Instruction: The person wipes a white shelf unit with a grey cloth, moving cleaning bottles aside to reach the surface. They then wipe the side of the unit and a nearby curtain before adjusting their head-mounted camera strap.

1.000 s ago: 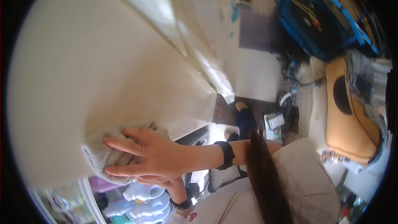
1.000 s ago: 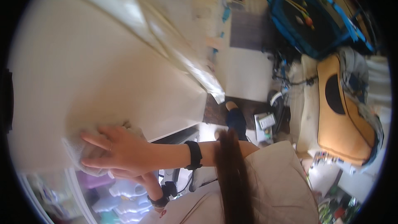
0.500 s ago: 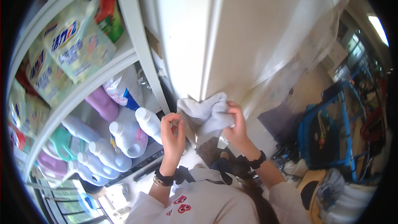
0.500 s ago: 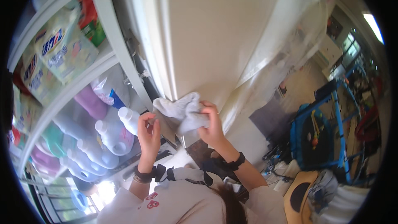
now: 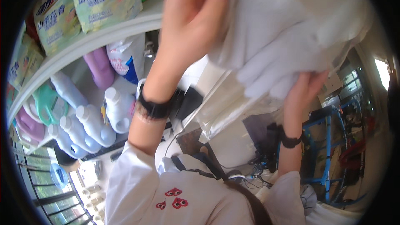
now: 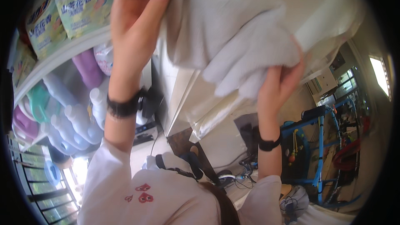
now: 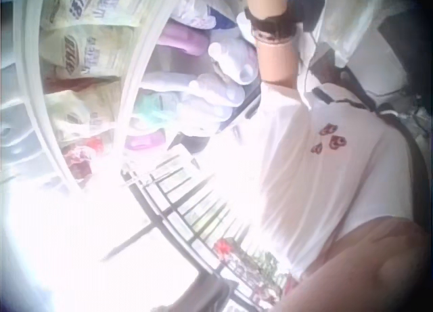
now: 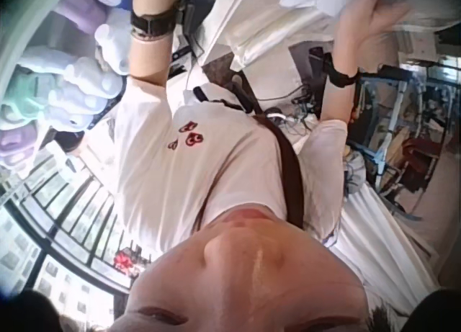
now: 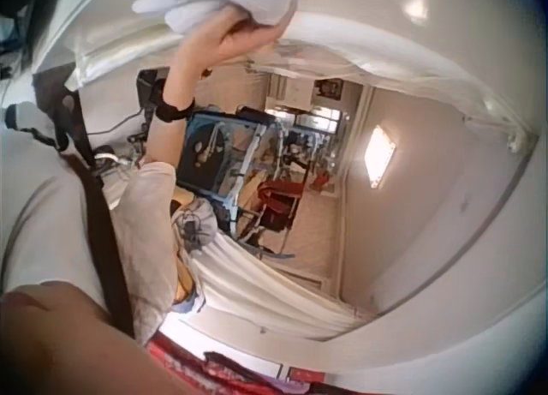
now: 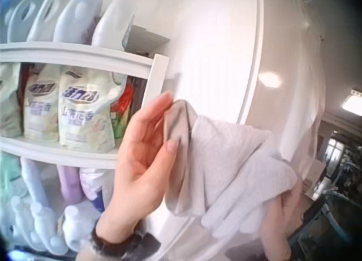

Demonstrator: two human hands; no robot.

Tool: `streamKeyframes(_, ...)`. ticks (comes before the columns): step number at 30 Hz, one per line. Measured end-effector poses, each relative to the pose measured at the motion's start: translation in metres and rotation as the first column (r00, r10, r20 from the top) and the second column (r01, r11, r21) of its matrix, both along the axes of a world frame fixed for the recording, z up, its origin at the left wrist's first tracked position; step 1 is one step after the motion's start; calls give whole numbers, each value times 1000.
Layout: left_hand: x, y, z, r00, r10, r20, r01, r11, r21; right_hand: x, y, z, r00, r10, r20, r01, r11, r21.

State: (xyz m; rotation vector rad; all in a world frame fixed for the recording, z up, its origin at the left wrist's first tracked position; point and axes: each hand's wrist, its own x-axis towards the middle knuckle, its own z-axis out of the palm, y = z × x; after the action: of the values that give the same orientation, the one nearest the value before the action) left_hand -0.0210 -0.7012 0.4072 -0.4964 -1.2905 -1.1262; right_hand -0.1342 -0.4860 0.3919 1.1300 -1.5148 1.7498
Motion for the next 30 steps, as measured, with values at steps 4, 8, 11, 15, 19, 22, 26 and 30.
streamKeyframes(4, -40, 20, -1, 998, 1, 63, 13, 974, -226, -12, -33, -3, 960, -156, -233, 167, 986, 25)
streamKeyframes(8, -49, 20, -52, 937, 339, 84, -312, 921, -232, -30, -47, -58, 842, -315, -439, 327, 944, -51)
streamKeyframes(11, -51, 34, -101, 892, 419, 169, -382, 899, -212, -54, -42, -129, 856, -257, -449, 299, 954, 22)
streamKeyframes(15, -45, 57, -164, 832, 443, 333, -406, 896, -177, -70, -42, -220, 934, -134, -332, 134, 991, -23)
streamKeyframes(19, -39, 63, -225, 764, 429, 482, -403, 901, -163, -65, -27, -297, 953, -92, -290, 135, 982, 131)
streamKeyframes(22, -32, 69, -278, 692, 381, 613, -389, 912, -129, -54, -21, -334, 952, -69, -298, 151, 953, 261)
streamKeyframes(26, -23, 78, -334, 560, 342, 754, -372, 918, -141, -40, -5, -380, 972, -63, -225, 162, 876, 454)
streamKeyframes(30, -15, 94, -382, 449, 289, 845, -422, 903, -84, -21, 2, -397, 1000, 21, -1, -15, 738, 674)
